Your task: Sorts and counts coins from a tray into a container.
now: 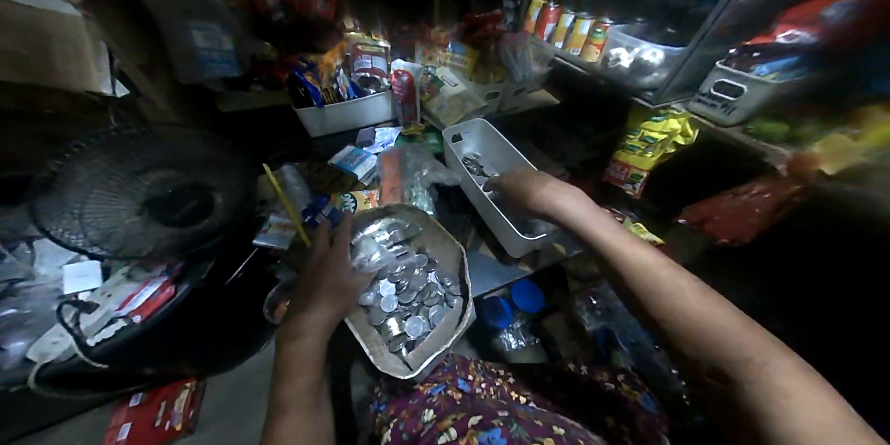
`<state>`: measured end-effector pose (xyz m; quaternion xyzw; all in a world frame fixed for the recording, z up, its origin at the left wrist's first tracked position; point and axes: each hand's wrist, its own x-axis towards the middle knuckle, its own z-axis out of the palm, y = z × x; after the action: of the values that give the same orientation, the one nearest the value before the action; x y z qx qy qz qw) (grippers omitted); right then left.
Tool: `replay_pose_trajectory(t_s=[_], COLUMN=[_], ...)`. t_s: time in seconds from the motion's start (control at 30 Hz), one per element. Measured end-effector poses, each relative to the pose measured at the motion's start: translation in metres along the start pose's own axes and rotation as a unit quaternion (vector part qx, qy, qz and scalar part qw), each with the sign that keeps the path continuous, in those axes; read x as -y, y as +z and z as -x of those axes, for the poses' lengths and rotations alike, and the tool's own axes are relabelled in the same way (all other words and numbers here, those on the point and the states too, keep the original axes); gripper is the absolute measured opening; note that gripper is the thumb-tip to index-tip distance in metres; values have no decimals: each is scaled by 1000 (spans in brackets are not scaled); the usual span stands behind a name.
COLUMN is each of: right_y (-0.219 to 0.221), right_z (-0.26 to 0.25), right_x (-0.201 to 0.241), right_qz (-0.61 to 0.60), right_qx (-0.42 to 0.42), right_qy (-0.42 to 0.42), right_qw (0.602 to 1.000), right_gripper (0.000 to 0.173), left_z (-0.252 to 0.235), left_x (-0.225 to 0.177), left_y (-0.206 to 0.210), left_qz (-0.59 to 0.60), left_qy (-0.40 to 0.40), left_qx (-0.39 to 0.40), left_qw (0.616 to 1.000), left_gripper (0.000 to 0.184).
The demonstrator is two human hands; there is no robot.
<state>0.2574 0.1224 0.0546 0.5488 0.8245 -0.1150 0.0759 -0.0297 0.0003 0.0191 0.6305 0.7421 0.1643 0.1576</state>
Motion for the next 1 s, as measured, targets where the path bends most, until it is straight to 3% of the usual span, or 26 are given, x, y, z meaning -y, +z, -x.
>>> replay_pose_trajectory(t_s=[0.1,0.27,0.47,0.67,0.8,0.9,1.0], right_y=[4,8,13,14,6,-11,-18], right_z=[2,1,-7,-3,11,23,41], right_x=[12,10,-9,-18,-25,-9,24], right_qz=[33,19,-131,-283,-370,-435,-471], right_qx=[48,25,-98,-257,-318,-358,-337], right_qy=[19,15,7,-15,-37,-113,-225], right_qw=[998,999,986,924,872,818,784], right_gripper=[44,37,39,41,44,44,45], left_z=[-1,-1,-2,0,2,-1,-4], left_x=[4,1,6,1,2,9,18], left_y=[1,0,1,-4,-4,-3,-4], left_qz=[5,7,12,33,57,72,98], left_qy=[6,1,9,-2,-2,16,46], left_qx=[-6,-5,-7,7,17,13,29], left_qw=[1000,1000,1000,999,998,997,994], left_gripper=[94,98,96,95,96,98,104])
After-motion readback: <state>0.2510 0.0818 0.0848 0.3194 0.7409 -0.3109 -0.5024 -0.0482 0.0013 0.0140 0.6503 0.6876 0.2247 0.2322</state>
